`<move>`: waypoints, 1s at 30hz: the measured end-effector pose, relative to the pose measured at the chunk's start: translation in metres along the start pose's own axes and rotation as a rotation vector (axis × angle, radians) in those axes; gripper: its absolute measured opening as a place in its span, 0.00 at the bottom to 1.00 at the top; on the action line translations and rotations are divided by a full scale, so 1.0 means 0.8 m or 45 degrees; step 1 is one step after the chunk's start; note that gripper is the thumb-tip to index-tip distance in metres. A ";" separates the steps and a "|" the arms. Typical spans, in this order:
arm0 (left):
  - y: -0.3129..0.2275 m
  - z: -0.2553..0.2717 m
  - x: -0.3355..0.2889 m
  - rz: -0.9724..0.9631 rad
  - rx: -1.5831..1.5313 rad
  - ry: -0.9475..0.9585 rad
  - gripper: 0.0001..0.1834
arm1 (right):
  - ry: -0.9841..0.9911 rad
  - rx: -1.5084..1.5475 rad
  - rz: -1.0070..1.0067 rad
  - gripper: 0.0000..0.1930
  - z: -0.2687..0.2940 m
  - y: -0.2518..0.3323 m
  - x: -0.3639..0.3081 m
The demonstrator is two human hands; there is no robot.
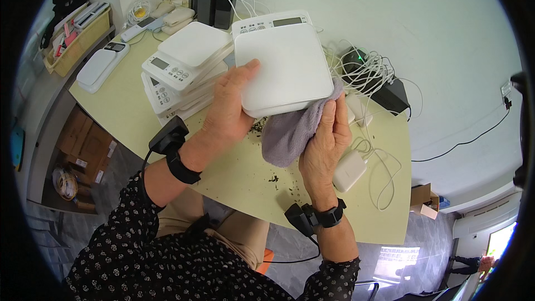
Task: The person wipes the surfaces of several white digital kitchen scales with a purple cloth. They handle each scale one at a time, wiping the top, sides, and bottom, then place them back on the table.
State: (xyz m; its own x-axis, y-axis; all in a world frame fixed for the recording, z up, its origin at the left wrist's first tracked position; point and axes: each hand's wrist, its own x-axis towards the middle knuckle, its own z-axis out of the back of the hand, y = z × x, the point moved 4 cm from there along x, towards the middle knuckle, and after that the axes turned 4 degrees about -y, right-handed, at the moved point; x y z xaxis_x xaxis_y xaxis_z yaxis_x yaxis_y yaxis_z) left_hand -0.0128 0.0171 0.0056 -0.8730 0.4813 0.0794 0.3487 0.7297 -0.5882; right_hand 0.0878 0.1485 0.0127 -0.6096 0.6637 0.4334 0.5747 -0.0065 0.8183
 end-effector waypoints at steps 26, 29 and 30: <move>-0.029 -0.016 0.000 -0.255 0.192 0.126 0.18 | -0.162 -0.002 -0.524 0.09 0.034 -0.008 0.039; -0.030 -0.020 -0.004 -0.279 0.369 0.221 0.22 | -0.233 0.426 -0.468 0.09 0.057 0.009 0.066; -0.026 -0.023 -0.008 -0.313 0.459 0.248 0.24 | -0.121 0.359 -0.455 0.09 0.055 0.007 0.059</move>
State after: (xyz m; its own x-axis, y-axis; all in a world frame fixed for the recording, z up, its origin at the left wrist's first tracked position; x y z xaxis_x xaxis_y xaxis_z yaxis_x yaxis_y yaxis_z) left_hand -0.0086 0.0076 0.0323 -0.8228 0.4224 0.3803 -0.0307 0.6351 -0.7718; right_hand 0.0861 0.2127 0.0211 -0.7513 0.6530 0.0952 0.4715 0.4302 0.7698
